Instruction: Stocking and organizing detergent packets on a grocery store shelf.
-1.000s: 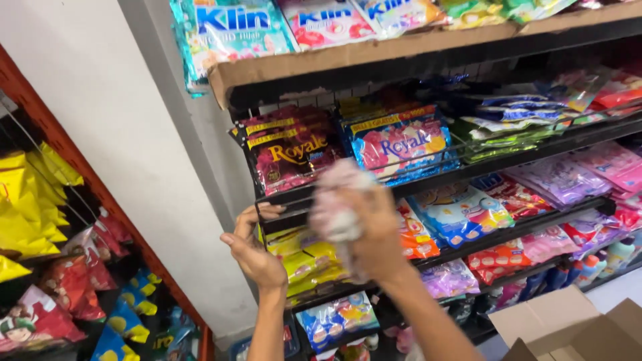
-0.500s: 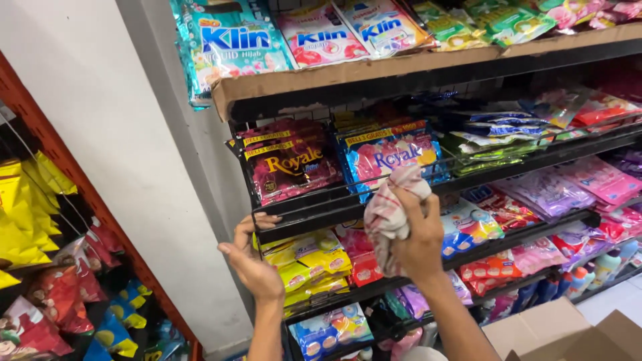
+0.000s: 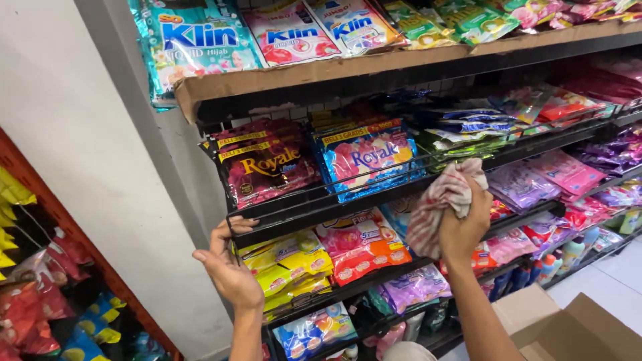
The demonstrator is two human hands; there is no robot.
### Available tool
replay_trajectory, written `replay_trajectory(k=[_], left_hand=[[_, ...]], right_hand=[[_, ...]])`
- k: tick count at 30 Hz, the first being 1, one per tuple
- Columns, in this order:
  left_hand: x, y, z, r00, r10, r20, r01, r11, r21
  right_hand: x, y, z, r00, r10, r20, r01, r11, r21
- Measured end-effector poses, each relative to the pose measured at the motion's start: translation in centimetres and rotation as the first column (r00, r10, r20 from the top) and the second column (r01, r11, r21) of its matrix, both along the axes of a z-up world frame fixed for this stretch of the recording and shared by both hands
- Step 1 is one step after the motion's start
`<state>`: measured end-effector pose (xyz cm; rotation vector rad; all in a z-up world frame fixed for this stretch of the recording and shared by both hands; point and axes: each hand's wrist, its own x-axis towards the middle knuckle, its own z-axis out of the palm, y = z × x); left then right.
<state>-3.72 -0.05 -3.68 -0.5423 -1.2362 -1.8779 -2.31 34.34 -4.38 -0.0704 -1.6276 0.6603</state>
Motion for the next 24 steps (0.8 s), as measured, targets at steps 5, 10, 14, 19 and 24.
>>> replay_trajectory(k=[5, 10, 14, 19, 24], left_hand=[[-1.4, 0.9, -0.6, 0.993, 0.111, -0.027, -0.111, 0.994, -0.005], [-1.0, 0.3, -0.5, 0.954, 0.284, -0.097, -0.293, 0.951, -0.095], [-0.3, 0.4, -0.2, 0.982, 0.184, -0.036, -0.185, 0.981, -0.053], [0.1, 0.6, 0.2, 0.990, 0.141, -0.024, -0.142, 0.990, -0.028], [1.3, -0.6, 1.7, 0.985, 0.155, -0.079, -0.165, 0.976, -0.142]], right_hand=[[1.4, -4.9, 1.4, 0.989, 0.147, -0.008, -0.146, 0.987, 0.063], [0.4, -6.4, 1.9, 0.974, 0.213, 0.079, -0.226, 0.946, 0.232], [1.5, -11.7, 4.2, 0.975, 0.213, -0.064, -0.197, 0.960, 0.198], [2.2, -16.1, 2.2, 0.944, 0.327, 0.033, -0.327, 0.923, 0.205], [3.3, -14.3, 2.5, 0.881, 0.395, 0.261, -0.454, 0.861, 0.228]])
